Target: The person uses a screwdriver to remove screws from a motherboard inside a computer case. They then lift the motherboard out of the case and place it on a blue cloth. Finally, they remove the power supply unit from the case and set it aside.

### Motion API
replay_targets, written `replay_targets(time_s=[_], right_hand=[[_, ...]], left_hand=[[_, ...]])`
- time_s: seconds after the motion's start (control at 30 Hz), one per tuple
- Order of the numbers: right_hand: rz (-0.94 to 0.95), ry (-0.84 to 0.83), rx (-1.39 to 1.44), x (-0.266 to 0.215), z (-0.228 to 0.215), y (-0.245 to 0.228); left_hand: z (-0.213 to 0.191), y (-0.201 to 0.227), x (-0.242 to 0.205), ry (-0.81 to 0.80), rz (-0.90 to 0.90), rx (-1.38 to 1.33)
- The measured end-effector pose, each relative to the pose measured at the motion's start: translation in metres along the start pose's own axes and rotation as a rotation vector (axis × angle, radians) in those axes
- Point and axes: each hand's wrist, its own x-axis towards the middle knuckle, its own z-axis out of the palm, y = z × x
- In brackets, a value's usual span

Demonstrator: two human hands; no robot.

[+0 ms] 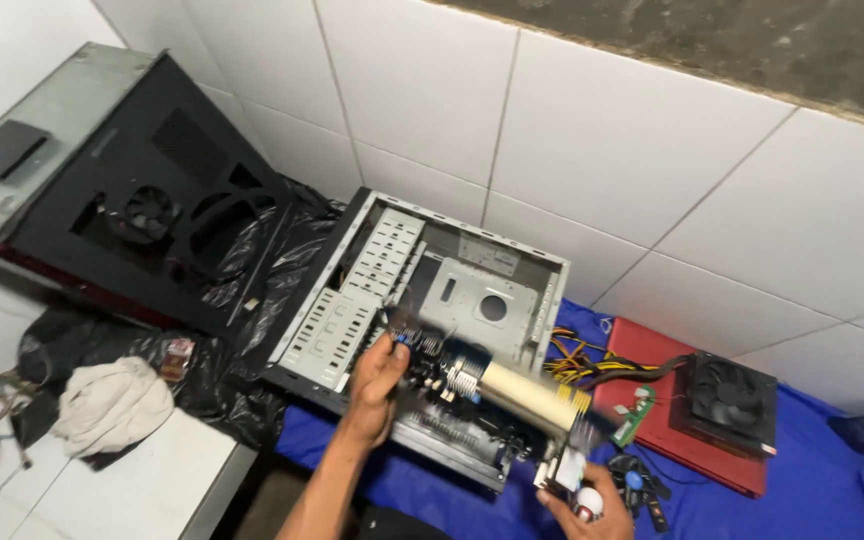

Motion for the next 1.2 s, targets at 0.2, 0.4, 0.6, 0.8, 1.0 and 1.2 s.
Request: replay_targets(time_s=[0.2, 0.4, 0.6, 0.8, 1.0, 1.2], right_hand=[[-0.811, -0.233, 0.109, 0.052, 0.000, 0.093], [-0.023, -0.462, 0.246, 0.111, 0.015, 0.187], [0.126, -0.408, 0.265, 0.098, 0.009, 0.150], [0.234, -0.395, 0.265, 0.094, 0.012, 0.150], [0.206, -0.441, 0.202, 0.097, 0.013, 0.145], [-0.052, -0.594, 0.109, 0.106, 0.005, 0.178]], left_hand=[[0.026, -0.003, 0.019, -0.063, 0.359, -0.264], [0.031, 0.006, 0.026, -0.225, 0.190, -0.453], [0.031, -0.005, 0.032, -0.213, 0.149, -0.410], [0.032, 0.003, 0.028, -0.254, 0.142, -0.448], [0.031, 0.005, 0.028, -0.223, 0.151, -0.385], [0.025, 0.000, 0.028, -0.221, 0.088, -0.418]])
